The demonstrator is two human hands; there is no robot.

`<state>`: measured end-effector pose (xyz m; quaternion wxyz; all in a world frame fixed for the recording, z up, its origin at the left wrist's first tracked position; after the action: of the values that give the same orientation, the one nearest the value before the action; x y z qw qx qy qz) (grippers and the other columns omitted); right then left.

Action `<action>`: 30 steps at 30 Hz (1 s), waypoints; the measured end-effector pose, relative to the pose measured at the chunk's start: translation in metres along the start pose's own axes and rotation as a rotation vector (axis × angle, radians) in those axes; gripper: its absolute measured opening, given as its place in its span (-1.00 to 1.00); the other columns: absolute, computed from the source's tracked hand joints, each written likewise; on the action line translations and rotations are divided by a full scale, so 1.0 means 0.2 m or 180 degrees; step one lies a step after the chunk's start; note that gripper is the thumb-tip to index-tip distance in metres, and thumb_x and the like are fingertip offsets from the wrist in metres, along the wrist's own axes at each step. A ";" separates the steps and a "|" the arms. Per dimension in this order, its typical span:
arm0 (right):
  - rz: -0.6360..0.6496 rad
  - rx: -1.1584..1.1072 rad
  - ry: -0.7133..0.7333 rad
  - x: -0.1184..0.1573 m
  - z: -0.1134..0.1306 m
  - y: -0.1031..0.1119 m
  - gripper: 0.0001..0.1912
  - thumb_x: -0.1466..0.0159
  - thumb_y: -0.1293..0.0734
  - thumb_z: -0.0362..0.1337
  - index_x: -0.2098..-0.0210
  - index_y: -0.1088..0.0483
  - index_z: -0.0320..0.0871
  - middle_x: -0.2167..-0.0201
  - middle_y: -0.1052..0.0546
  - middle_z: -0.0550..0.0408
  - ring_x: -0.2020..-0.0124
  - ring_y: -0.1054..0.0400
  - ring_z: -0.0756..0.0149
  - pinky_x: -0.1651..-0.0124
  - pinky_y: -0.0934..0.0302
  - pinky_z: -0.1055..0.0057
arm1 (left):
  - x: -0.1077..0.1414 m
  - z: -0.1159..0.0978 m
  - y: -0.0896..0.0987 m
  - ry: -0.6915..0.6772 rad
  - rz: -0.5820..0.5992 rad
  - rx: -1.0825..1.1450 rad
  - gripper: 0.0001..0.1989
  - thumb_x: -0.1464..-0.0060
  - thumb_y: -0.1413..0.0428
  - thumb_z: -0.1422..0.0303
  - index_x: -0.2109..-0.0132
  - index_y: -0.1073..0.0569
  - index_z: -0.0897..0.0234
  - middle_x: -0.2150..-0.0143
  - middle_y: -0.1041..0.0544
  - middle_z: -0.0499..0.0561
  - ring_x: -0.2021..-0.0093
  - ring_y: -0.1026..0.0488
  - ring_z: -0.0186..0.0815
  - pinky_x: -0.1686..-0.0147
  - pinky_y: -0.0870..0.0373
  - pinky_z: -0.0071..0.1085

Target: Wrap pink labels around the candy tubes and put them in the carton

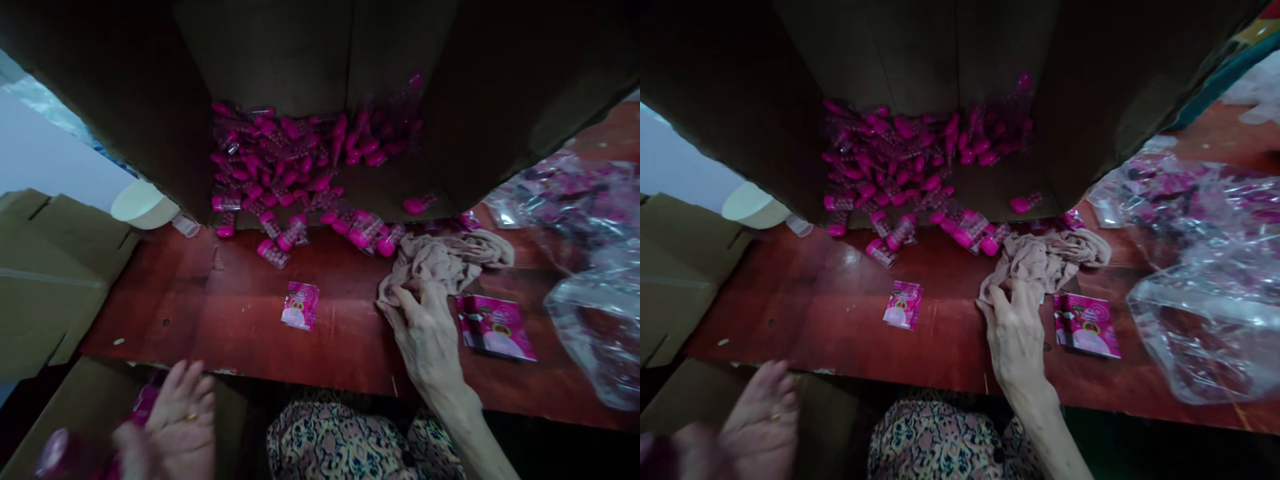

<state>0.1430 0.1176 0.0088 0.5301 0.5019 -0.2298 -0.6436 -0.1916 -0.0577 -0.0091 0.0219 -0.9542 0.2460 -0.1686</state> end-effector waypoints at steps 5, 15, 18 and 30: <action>-0.0158 -0.0792 -0.0237 -0.02 -0.06 0.04 -0.64 -0.30 -0.15 -0.13 0.54 -0.31 -0.16 0.53 -0.31 0.10 0.50 -0.21 0.34 0.42 -0.11 0.41 | 0.32 0.25 -0.79 0.0076 0.1848 -0.0865 -0.79 0.07 -0.17 0.36 0.22 -0.49 0.31 0.29 -0.58 0.09 0.34 -0.50 -0.29 0.35 -0.44 -0.39; 0.0173 -0.2224 -0.1177 0.03 -0.31 -0.02 -0.81 -0.18 -0.30 -0.14 0.37 -0.42 -0.13 0.44 -0.44 0.12 0.42 -0.30 0.33 0.35 -0.18 0.42 | 0.75 0.41 -1.35 -0.3345 0.3256 -0.2869 -0.62 -0.15 0.19 0.54 -0.11 -0.19 0.46 0.05 -0.43 0.29 0.07 -0.39 -0.17 0.10 -0.31 -0.25; 0.0077 -0.2151 -0.1219 0.03 -0.31 -0.02 -0.80 -0.16 -0.32 -0.12 0.41 -0.43 -0.14 0.49 -0.44 0.14 0.45 -0.30 0.33 0.37 -0.17 0.43 | 0.74 0.40 -1.38 -0.3348 0.3240 -0.2948 -0.70 -0.17 0.16 0.47 0.00 -0.30 0.48 0.20 -0.49 0.24 0.20 -0.43 -0.17 0.23 -0.34 -0.27; -0.0051 -0.1395 -0.0536 -0.02 -0.18 0.04 -0.70 -0.31 -0.12 -0.17 0.38 -0.38 -0.18 0.44 -0.41 0.06 0.42 -0.32 0.31 0.32 -0.21 0.38 | -0.13 -0.11 -1.07 -0.2371 0.0873 -0.3192 -0.61 -0.01 -0.04 0.26 0.02 -0.39 0.35 0.25 -0.47 0.16 0.25 -0.43 -0.11 0.21 -0.32 -0.19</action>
<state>0.1784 0.1265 0.0023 0.6003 0.3211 -0.1240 -0.7219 -0.1212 0.1432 0.0298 -0.3218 -0.8031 0.3907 0.3144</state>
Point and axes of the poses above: each hand's wrist, its own x-axis away from the middle knuckle, its own y-axis out of the back of the hand, z = x × y, the point moved 9 cm from there along -x, towards the middle knuckle
